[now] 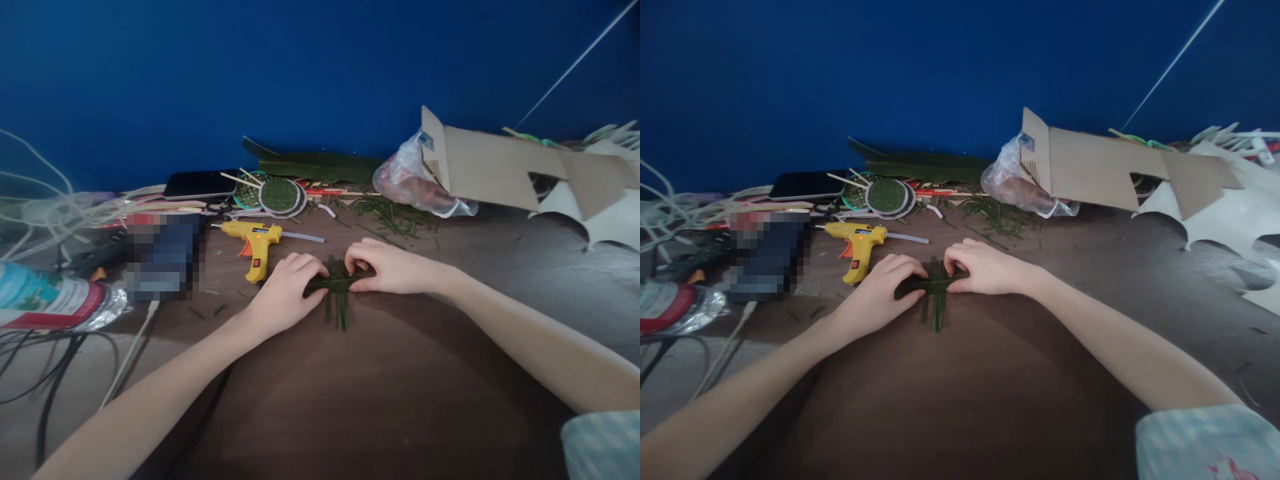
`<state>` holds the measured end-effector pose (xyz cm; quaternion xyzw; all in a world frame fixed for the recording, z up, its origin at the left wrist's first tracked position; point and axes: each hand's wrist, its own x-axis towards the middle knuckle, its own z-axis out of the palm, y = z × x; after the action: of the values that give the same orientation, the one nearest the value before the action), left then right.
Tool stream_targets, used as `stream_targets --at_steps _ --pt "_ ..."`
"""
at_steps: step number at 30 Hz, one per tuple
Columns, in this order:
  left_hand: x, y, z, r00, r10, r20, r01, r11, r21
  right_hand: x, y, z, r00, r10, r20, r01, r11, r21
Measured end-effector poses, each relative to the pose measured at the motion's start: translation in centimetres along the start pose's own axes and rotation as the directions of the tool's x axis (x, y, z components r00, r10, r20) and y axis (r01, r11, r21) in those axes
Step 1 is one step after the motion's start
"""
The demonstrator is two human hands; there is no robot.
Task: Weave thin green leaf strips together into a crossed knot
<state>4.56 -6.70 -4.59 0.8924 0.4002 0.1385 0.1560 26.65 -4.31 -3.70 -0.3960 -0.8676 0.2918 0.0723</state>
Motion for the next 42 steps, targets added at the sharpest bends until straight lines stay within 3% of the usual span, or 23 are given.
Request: stream_targets --at_steps 14,26,36,42 --pt "-0.5 0.4 1.2 0.995 0.018 -0.102 -0.006 0.993 0.115 0.1 -0.6 1.1 0.993 0.011 -0.119 -0.017 0.999 -0.045" --pt "-0.4 0.6 1.2 0.994 0.038 -0.099 -0.024 0.989 0.143 0.3 -0.3 1.6 0.990 -0.003 -0.139 -0.006 0.998 -0.067" --pt "-0.6 0.2 1.3 0.982 0.063 -0.177 -0.043 0.992 0.118 -1.0 0.1 3.2 0.911 -0.098 -0.401 0.060 0.993 -0.106" --pt "-0.6 0.1 1.5 0.976 0.080 -0.205 -0.046 0.985 0.164 -1.2 0.2 3.4 0.919 -0.125 -0.373 0.049 0.977 -0.206"
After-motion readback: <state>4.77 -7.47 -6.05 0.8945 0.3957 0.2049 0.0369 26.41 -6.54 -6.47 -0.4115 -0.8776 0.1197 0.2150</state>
